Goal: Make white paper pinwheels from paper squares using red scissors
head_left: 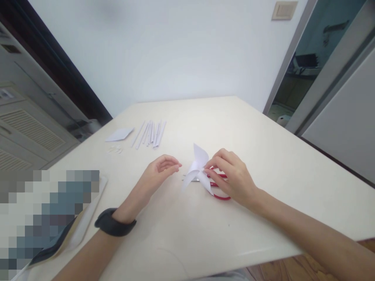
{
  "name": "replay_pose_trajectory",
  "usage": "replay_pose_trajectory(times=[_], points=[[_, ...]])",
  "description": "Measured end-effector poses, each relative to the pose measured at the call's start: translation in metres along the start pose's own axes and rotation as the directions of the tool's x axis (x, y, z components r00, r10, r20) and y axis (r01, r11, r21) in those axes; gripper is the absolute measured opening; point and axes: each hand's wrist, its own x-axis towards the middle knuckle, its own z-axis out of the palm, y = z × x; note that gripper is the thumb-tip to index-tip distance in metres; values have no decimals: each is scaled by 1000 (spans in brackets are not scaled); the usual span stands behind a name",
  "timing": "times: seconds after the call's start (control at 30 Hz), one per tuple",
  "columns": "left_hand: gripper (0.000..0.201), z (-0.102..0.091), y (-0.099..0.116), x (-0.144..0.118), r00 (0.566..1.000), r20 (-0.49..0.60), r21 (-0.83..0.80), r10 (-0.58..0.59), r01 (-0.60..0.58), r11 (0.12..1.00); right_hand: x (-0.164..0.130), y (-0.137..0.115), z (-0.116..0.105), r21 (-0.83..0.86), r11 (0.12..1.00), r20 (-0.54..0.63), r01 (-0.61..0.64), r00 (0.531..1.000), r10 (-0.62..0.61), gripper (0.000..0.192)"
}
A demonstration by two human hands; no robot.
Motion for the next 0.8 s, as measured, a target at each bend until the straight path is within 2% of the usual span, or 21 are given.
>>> replay_pose_trajectory(times=[0.37, 0.53, 0.67, 0.8], points=[[31, -35, -40, 40, 977, -211, 102, -10, 32, 994, 2, 1, 0, -4, 1000, -18, 30, 999, -30, 12], [29, -46, -50, 56, 947, -321, 243, 29, 53, 969, 1, 0, 0, 6, 999, -8, 43, 999, -43, 12], [29, -53, -47, 73, 914, -387, 467, 121, 81, 880, 1, 0, 0, 6, 999, -1, 42, 999, -42, 13], [41, -48, -38, 89, 910, -330, 671, 250, 40, 740, 1, 1, 1, -9, 999, 10, 42, 999, -42, 12]])
